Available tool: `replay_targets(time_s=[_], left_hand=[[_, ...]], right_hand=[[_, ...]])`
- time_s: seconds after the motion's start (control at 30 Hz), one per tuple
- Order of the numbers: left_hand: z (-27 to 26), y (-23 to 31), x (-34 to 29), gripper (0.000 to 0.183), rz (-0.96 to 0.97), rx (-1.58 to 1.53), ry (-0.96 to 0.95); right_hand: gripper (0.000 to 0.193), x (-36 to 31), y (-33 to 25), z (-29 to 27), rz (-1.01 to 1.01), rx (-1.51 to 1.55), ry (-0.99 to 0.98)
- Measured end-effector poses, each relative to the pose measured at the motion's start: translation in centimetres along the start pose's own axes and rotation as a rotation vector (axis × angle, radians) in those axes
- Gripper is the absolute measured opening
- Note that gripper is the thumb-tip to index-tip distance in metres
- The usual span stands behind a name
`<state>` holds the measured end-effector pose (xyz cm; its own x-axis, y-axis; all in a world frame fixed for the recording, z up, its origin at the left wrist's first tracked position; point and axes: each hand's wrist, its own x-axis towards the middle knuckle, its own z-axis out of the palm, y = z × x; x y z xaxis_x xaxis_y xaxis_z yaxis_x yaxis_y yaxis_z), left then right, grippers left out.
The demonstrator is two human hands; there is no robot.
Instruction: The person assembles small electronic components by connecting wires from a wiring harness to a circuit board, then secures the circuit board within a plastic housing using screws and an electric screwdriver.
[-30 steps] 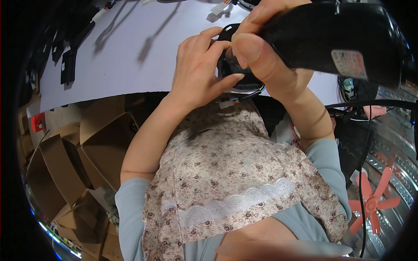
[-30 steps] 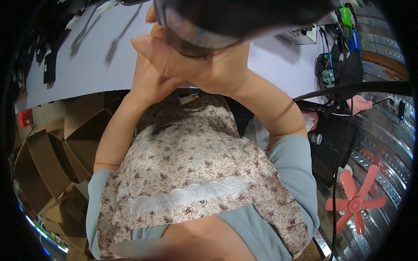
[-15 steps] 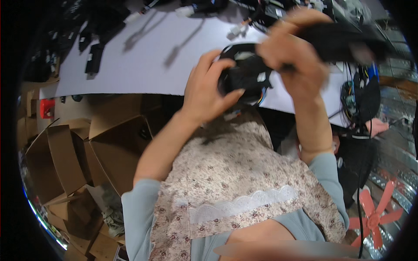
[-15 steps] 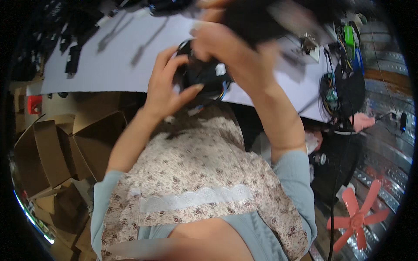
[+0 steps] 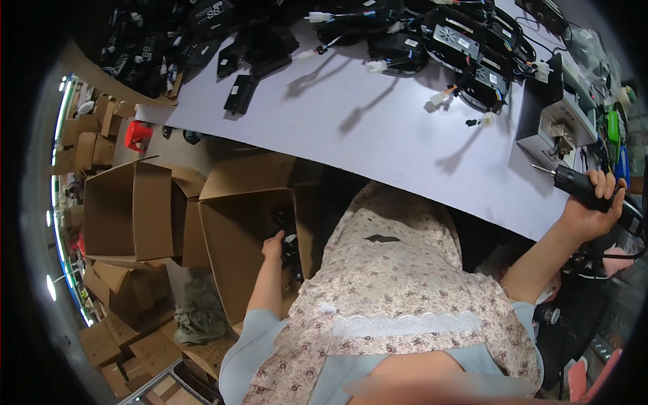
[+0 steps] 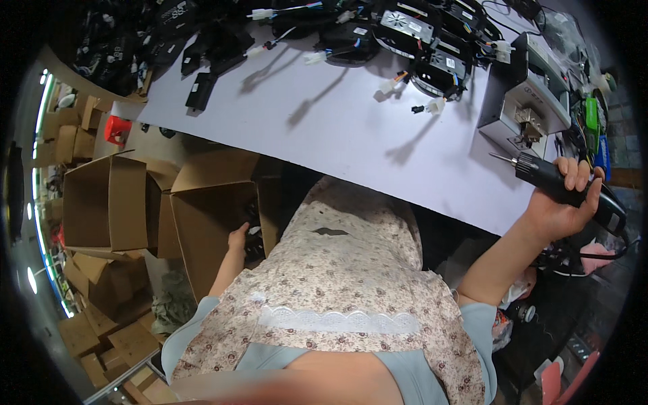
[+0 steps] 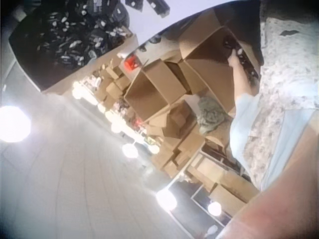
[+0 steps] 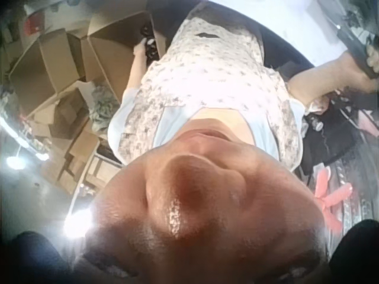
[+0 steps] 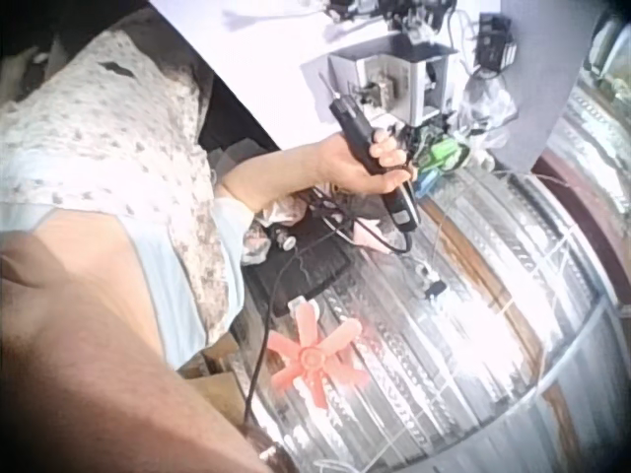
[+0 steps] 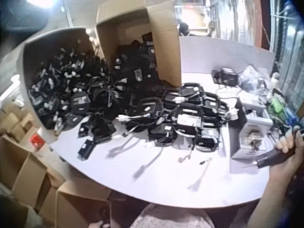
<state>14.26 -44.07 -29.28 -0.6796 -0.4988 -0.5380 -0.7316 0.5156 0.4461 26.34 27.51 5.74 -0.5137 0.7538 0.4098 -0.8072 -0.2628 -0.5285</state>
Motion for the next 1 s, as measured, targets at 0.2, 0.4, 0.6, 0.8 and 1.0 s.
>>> replay_targets(time_s=[0.2,0.4,0.6,0.8,1.0], left_hand=[[-2.3,23.1,-12.2,0.012,1.299,-0.036,0.464],[-1.1,40.6,-16.9,0.017,1.642,-0.057,0.081],[8.7,44.8,-26.1,0.026,1.990,-0.048,-0.380],[10.1,51.1,-33.2,0.028,2.116,-0.261,-0.168],[12.0,57.6,-30.1,0.052,1.678,0.240,0.142]], right_hand=[[0.014,0.4,-2.4,-2.1,-0.063,-0.075,-0.013],[0.015,0.4,-0.4,-0.9,-0.097,-0.089,-0.029],[0.022,-0.3,-0.5,1.3,-0.183,-0.223,0.009],[0.024,-0.1,-3.0,-1.3,-0.257,-0.297,0.085],[0.025,0.6,-2.5,-2.2,-0.274,-0.242,0.129]])
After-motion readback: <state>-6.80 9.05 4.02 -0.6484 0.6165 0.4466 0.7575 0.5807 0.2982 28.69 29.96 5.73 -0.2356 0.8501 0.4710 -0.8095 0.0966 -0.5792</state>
